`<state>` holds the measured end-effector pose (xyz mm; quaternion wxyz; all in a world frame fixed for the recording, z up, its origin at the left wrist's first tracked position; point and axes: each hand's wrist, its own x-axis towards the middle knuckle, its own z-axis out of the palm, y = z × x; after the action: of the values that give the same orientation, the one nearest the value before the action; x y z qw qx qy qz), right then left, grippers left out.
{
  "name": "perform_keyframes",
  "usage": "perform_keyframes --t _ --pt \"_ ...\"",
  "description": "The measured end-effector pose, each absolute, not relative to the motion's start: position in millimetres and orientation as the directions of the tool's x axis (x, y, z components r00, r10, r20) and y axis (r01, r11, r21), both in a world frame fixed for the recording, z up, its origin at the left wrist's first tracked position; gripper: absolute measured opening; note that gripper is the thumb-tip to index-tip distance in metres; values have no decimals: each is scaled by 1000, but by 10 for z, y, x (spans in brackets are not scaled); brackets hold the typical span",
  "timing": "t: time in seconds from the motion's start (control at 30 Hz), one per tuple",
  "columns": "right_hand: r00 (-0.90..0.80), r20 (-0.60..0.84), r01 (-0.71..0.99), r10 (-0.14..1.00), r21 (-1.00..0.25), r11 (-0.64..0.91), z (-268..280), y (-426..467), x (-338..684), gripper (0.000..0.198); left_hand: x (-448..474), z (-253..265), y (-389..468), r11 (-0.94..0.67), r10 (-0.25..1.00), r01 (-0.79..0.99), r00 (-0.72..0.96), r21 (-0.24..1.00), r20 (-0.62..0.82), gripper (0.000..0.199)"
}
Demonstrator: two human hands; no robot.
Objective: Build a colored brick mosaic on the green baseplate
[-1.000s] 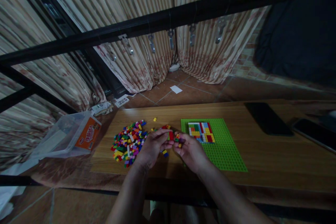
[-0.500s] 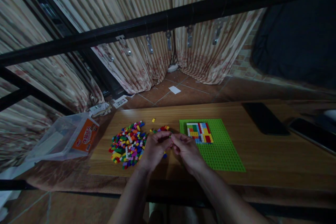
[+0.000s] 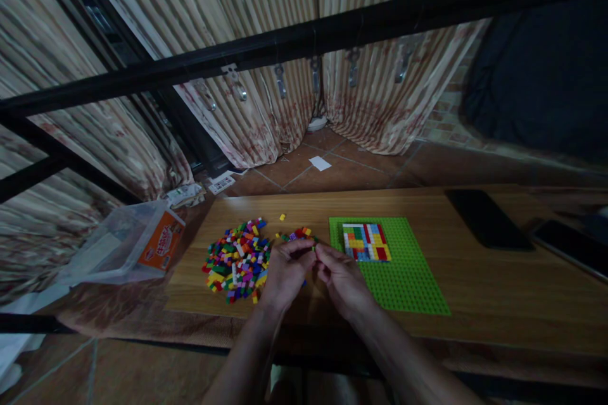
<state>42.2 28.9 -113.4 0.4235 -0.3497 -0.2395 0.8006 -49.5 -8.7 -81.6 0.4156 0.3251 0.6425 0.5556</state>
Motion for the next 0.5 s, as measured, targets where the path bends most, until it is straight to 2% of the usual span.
perform_keyframes --t 0.23,0.37,0.5 --pt "-393 -369 -511 842 -674 -534 -1134 275 423 27 -475 -786 -113 157 847 -49 -507 986 -160 24" --pt "-370 -387 -525 845 -663 -534 -1104 268 425 28 -447 -780 -109 134 846 -40 -516 990 -135 19" --pt "-369 -313 -537 875 -697 -476 -1075 283 428 28 -430 -740 -99 91 850 -114 -508 989 -137 21"
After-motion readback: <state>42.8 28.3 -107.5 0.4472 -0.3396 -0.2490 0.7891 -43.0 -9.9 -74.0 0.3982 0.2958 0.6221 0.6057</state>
